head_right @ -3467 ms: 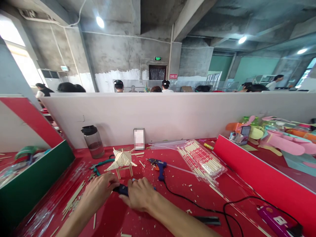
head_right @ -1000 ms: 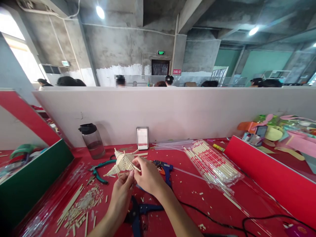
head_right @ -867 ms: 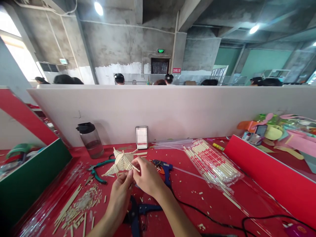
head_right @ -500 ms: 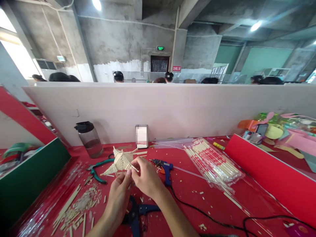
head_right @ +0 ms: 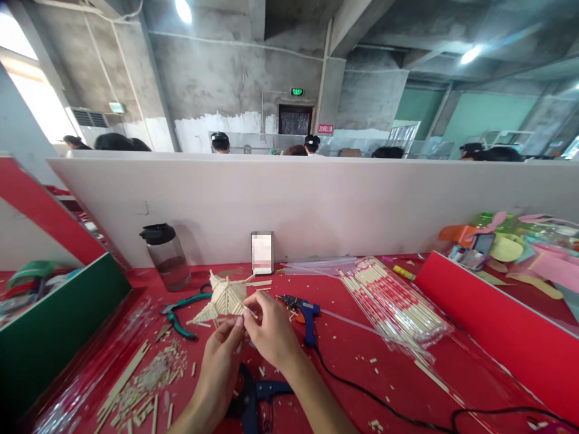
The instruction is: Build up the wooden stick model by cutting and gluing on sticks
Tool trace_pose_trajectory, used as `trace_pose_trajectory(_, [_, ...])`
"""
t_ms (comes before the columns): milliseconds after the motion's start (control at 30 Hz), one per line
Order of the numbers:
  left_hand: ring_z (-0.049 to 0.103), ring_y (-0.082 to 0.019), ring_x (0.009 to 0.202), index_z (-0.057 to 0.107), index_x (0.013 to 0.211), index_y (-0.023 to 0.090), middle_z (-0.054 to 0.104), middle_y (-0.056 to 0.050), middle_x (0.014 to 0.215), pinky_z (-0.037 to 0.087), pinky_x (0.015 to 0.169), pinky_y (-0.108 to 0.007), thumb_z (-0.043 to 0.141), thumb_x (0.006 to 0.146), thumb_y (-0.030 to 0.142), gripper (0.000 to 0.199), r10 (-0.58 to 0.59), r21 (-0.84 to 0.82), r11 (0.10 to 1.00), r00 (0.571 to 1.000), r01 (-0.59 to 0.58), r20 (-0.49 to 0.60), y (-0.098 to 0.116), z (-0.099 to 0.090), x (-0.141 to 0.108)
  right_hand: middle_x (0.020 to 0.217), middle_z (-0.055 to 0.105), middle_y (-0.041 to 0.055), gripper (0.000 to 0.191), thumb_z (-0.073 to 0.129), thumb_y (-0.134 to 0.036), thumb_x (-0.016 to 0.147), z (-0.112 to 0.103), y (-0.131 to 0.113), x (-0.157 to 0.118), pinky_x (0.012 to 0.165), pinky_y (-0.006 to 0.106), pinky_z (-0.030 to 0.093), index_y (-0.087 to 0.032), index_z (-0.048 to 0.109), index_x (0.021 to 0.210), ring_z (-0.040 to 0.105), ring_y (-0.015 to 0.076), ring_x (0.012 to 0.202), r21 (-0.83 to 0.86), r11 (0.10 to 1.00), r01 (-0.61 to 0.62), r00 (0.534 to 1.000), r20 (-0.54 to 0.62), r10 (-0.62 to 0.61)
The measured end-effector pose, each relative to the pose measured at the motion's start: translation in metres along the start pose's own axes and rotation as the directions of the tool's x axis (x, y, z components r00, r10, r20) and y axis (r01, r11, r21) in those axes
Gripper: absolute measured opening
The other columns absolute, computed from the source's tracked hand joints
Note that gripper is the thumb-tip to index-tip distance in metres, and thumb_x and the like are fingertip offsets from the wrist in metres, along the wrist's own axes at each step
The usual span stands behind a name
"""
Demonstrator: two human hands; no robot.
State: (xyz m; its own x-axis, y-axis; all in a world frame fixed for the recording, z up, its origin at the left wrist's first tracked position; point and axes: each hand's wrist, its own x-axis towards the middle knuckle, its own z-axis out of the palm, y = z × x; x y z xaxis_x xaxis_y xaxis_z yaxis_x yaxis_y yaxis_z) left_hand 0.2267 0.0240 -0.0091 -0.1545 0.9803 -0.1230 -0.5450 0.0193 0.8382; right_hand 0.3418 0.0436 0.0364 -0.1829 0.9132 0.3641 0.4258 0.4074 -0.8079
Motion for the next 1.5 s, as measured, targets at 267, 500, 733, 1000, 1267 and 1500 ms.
trace_pose_trajectory(267, [0.061,-0.014,0.069,0.070,0.082,0.013,0.069,-0.002,0.076,0.046,0.066,-0.023,0.088,0.059,0.042,0.041,-0.031,-0.061,0.998,0.999,0.029,-0.028,-0.0005,0.0007,-0.0004,0.091,0.071,0.0030,0.010,0.055,-0.020,0.089,0.0022,0.0019,0.0003,0.075,0.026,0.050,-0.021,0.063,0.095,0.066,0.0173,0.083,0.022,1.000,-0.001,1.000,0.004,0.001])
trace_pose_trajectory(500, [0.057,-0.012,0.063,0.069,0.084,0.013,0.066,-0.001,0.074,0.043,0.062,-0.022,0.086,0.062,0.041,0.040,-0.039,-0.047,0.998,0.999,0.038,-0.036,-0.0010,0.0010,-0.0007,0.090,0.071,0.0023,0.011,0.056,-0.019,0.089,0.0011,0.0008,0.0010,0.075,0.026,0.050,-0.021,0.064,0.095,0.066,0.0168,0.081,0.013,1.000,0.012,1.000,-0.001,-0.012])
trace_pose_trajectory(733, [0.057,-0.013,0.062,0.067,0.084,0.013,0.065,-0.001,0.071,0.041,0.058,-0.022,0.086,0.061,0.046,0.044,-0.027,-0.030,0.999,0.998,0.025,-0.054,-0.0024,0.0017,-0.0005,0.086,0.071,0.0019,0.011,0.057,-0.017,0.087,0.0011,-0.0004,0.0007,0.073,0.026,0.050,-0.020,0.065,0.093,0.066,0.0170,0.080,-0.002,1.000,0.023,1.000,-0.011,-0.023])
trace_pose_trajectory(1000, [0.060,-0.015,0.062,0.069,0.083,0.013,0.066,-0.002,0.068,0.042,0.059,-0.023,0.084,0.064,0.050,0.044,0.003,0.054,0.999,0.997,0.001,-0.077,-0.0020,-0.0003,-0.0012,0.086,0.071,0.0013,0.010,0.058,-0.016,0.086,-0.0006,-0.0025,0.0007,0.073,0.026,0.050,-0.021,0.065,0.092,0.066,0.0166,0.078,0.004,1.000,0.020,1.000,-0.004,-0.020])
trace_pose_trajectory(1267, [0.060,-0.014,0.064,0.068,0.084,0.013,0.066,-0.002,0.070,0.043,0.061,-0.023,0.084,0.063,0.049,0.044,0.007,0.035,0.999,0.997,-0.005,-0.071,-0.0010,0.0003,-0.0019,0.088,0.071,0.0014,0.010,0.058,-0.017,0.086,-0.0024,-0.0044,0.0005,0.075,0.026,0.049,-0.021,0.065,0.092,0.066,0.0168,0.081,-0.003,1.000,0.016,1.000,-0.003,-0.016])
trace_pose_trajectory(1500, [0.059,-0.014,0.060,0.068,0.086,0.014,0.065,0.000,0.066,0.044,0.061,-0.024,0.083,0.064,0.049,0.044,0.013,0.056,0.998,0.998,-0.009,-0.066,-0.0020,-0.0007,-0.0024,0.089,0.071,0.0019,0.011,0.057,-0.017,0.086,-0.0008,-0.0021,0.0010,0.076,0.026,0.049,-0.021,0.065,0.093,0.066,0.0173,0.082,-0.016,1.000,0.026,1.000,-0.010,-0.026])
